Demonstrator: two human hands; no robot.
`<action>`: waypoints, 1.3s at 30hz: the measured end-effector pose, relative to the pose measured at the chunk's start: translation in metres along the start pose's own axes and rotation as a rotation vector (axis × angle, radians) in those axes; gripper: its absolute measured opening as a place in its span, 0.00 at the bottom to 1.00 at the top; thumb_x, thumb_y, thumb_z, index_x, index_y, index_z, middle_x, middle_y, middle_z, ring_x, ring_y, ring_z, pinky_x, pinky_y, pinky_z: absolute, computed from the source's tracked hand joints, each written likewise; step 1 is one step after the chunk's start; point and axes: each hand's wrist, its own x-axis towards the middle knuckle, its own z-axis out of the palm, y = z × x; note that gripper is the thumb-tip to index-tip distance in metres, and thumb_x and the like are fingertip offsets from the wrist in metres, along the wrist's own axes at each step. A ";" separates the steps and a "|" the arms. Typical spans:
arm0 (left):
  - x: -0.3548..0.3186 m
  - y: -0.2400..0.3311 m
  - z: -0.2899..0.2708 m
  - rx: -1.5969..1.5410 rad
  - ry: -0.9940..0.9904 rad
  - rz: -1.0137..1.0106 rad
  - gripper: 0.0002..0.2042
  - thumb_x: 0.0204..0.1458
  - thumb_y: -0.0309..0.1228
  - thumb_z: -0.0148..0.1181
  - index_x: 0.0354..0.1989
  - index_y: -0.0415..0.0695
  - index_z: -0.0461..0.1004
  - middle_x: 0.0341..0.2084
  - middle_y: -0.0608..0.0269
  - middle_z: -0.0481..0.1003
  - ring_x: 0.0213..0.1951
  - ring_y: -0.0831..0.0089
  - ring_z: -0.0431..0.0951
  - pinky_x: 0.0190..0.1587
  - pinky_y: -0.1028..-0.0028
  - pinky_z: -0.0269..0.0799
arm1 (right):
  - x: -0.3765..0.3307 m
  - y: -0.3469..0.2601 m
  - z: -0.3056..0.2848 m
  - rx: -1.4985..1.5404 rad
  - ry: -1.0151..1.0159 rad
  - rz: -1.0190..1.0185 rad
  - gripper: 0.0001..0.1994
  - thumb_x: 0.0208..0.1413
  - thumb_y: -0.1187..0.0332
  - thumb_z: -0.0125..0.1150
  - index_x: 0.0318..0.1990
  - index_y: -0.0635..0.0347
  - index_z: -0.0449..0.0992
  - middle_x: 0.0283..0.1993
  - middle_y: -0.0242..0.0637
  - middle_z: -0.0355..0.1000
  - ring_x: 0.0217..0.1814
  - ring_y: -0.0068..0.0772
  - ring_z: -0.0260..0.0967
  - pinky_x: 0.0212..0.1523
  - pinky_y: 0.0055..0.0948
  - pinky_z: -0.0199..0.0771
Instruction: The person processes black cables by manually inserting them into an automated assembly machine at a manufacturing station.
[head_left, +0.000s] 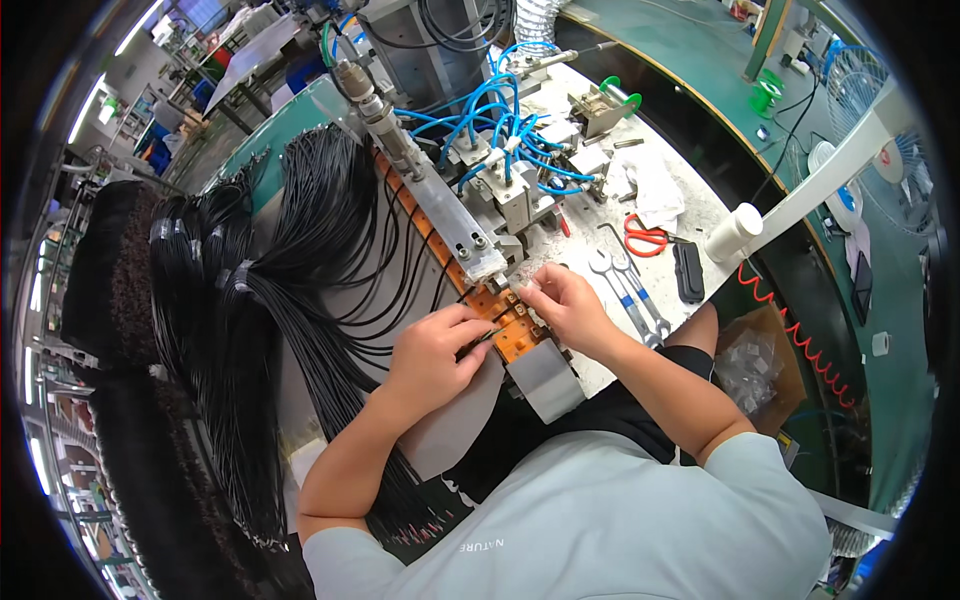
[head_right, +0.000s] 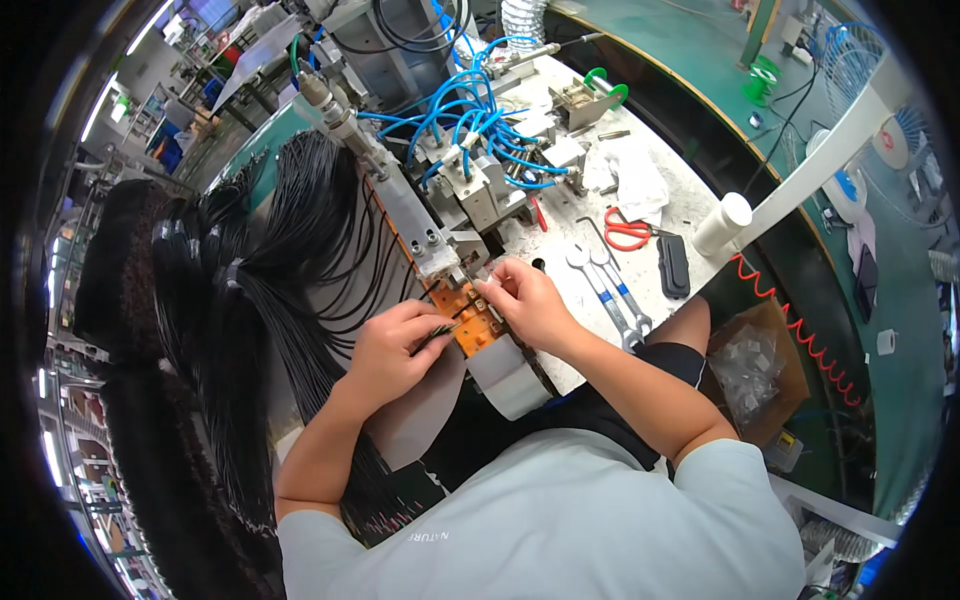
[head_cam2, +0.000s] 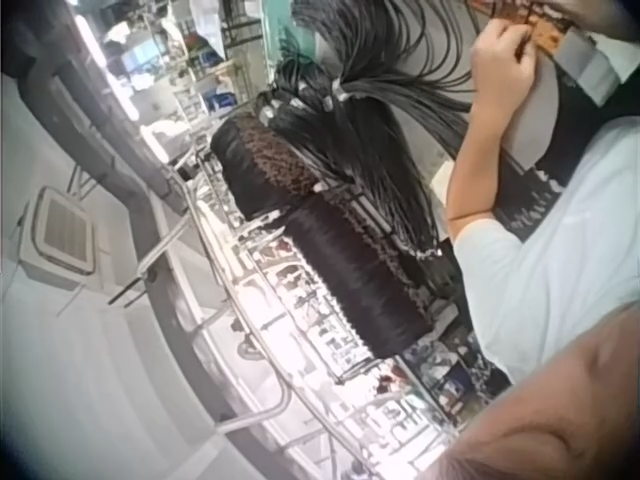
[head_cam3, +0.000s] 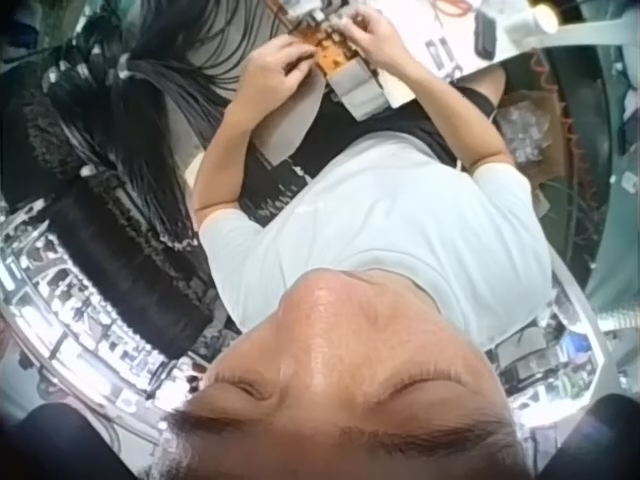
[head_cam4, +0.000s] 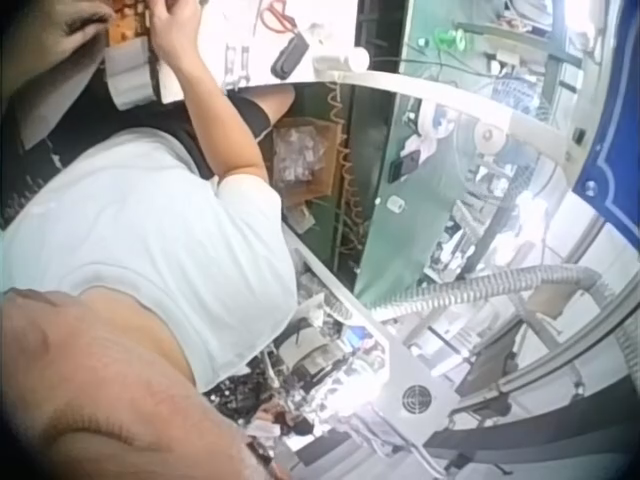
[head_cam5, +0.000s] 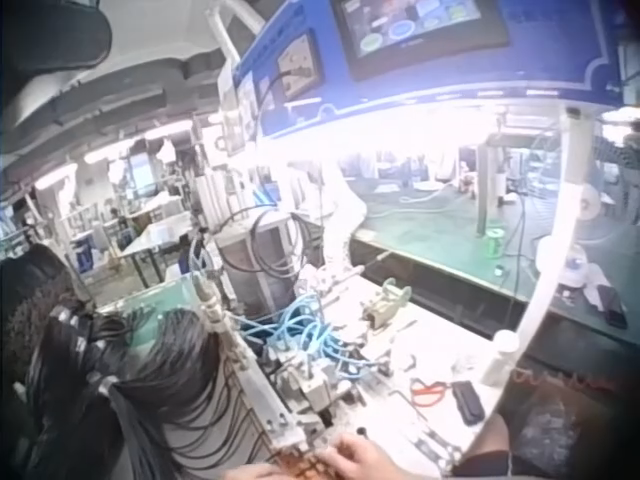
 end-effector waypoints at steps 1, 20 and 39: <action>0.000 -0.002 0.002 -0.001 -0.003 0.001 0.09 0.48 0.25 0.66 0.38 0.40 0.80 0.27 0.60 0.78 0.27 0.70 0.78 0.30 0.73 0.74 | 0.002 -0.008 -0.003 -0.008 -0.032 0.041 0.10 0.61 0.66 0.60 0.31 0.59 0.69 0.22 0.23 0.64 0.23 0.11 0.56 0.22 0.18 0.53; 0.000 0.002 -0.001 0.050 0.077 0.006 0.08 0.50 0.24 0.63 0.38 0.40 0.79 0.28 0.58 0.78 0.28 0.67 0.79 0.31 0.73 0.74 | -0.009 -0.019 -0.005 -0.019 0.074 0.122 0.10 0.65 0.64 0.56 0.35 0.59 0.68 0.22 0.23 0.62 0.21 0.13 0.55 0.20 0.21 0.53; -0.001 0.000 -0.003 -0.597 -0.105 -0.334 0.07 0.59 0.23 0.57 0.44 0.34 0.74 0.30 0.61 0.80 0.32 0.79 0.80 0.36 0.79 0.77 | -0.049 -0.042 0.024 -0.466 0.036 -0.535 0.04 0.58 0.74 0.61 0.40 0.60 0.75 0.18 0.28 0.73 0.18 0.21 0.68 0.32 0.25 0.58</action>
